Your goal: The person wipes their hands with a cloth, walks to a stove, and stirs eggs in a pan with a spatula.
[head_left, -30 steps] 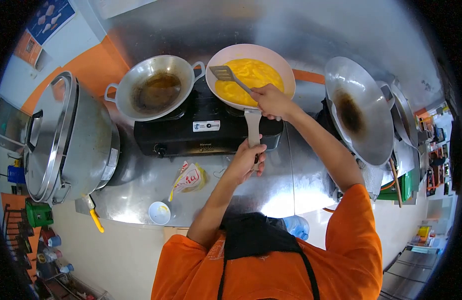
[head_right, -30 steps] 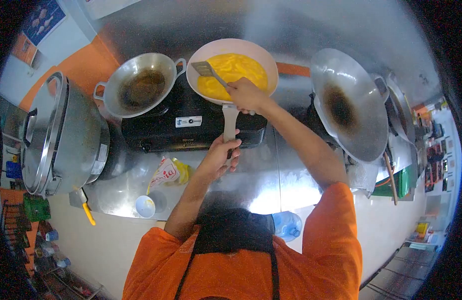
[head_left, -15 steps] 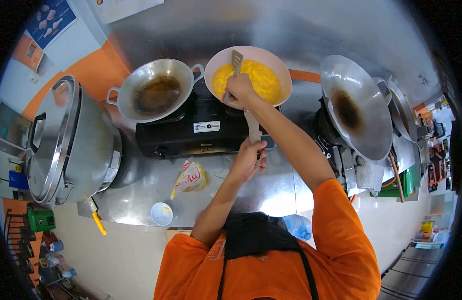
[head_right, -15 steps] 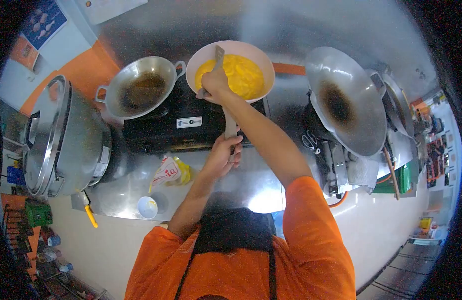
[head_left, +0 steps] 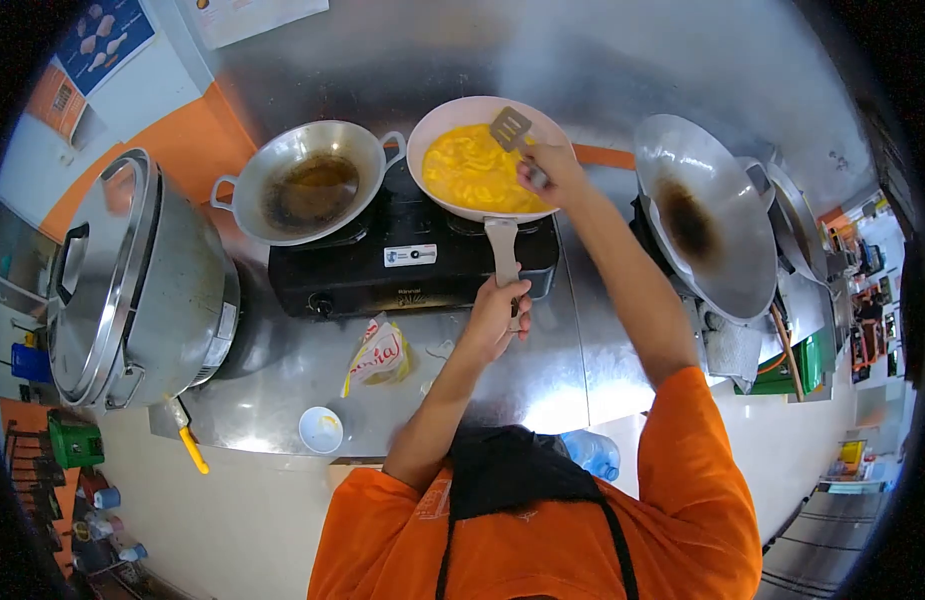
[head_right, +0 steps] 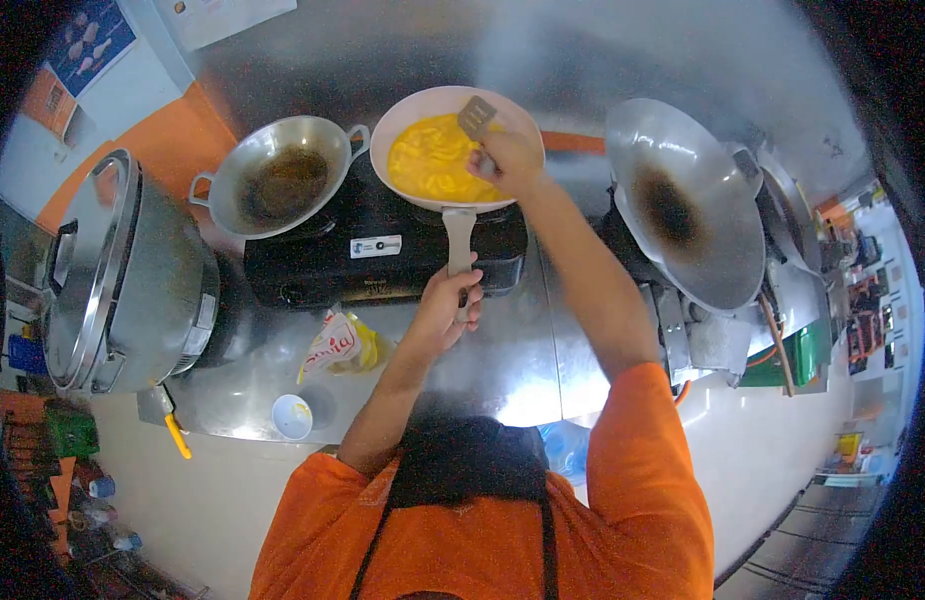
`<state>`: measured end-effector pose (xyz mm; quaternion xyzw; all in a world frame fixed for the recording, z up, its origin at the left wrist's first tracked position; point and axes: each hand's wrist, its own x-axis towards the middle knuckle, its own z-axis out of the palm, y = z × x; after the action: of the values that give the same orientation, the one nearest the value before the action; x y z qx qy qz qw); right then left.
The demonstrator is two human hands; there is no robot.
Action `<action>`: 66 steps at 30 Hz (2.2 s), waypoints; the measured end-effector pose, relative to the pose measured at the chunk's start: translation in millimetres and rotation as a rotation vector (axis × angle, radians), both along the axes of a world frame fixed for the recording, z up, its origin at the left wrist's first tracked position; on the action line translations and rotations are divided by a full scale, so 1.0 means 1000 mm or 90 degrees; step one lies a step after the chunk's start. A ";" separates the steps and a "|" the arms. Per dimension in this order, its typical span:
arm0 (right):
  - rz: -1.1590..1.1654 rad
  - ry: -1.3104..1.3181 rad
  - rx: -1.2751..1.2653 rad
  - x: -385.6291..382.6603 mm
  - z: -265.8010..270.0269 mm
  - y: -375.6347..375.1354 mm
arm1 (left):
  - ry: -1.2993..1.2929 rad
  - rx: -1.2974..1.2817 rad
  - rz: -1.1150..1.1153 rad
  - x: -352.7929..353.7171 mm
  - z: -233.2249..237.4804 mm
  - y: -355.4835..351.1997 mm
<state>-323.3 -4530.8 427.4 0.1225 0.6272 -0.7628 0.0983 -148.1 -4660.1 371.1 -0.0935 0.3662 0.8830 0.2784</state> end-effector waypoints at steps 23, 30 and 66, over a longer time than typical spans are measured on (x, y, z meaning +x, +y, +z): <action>0.700 0.222 1.268 -0.132 0.191 0.076 | -0.088 -0.062 -0.016 -0.007 0.023 -0.023; 0.970 -0.142 1.346 -0.230 0.140 0.025 | -0.180 -0.050 -0.001 -0.010 0.032 -0.021; 0.895 -0.313 0.634 -0.102 0.077 0.035 | -0.235 -0.055 -0.040 -0.014 0.035 -0.020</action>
<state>-424.9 -4495.7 504.6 -0.1016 0.7773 -0.1181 0.6096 -162.0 -4680.5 406.5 -0.2541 0.3494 0.8251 0.3642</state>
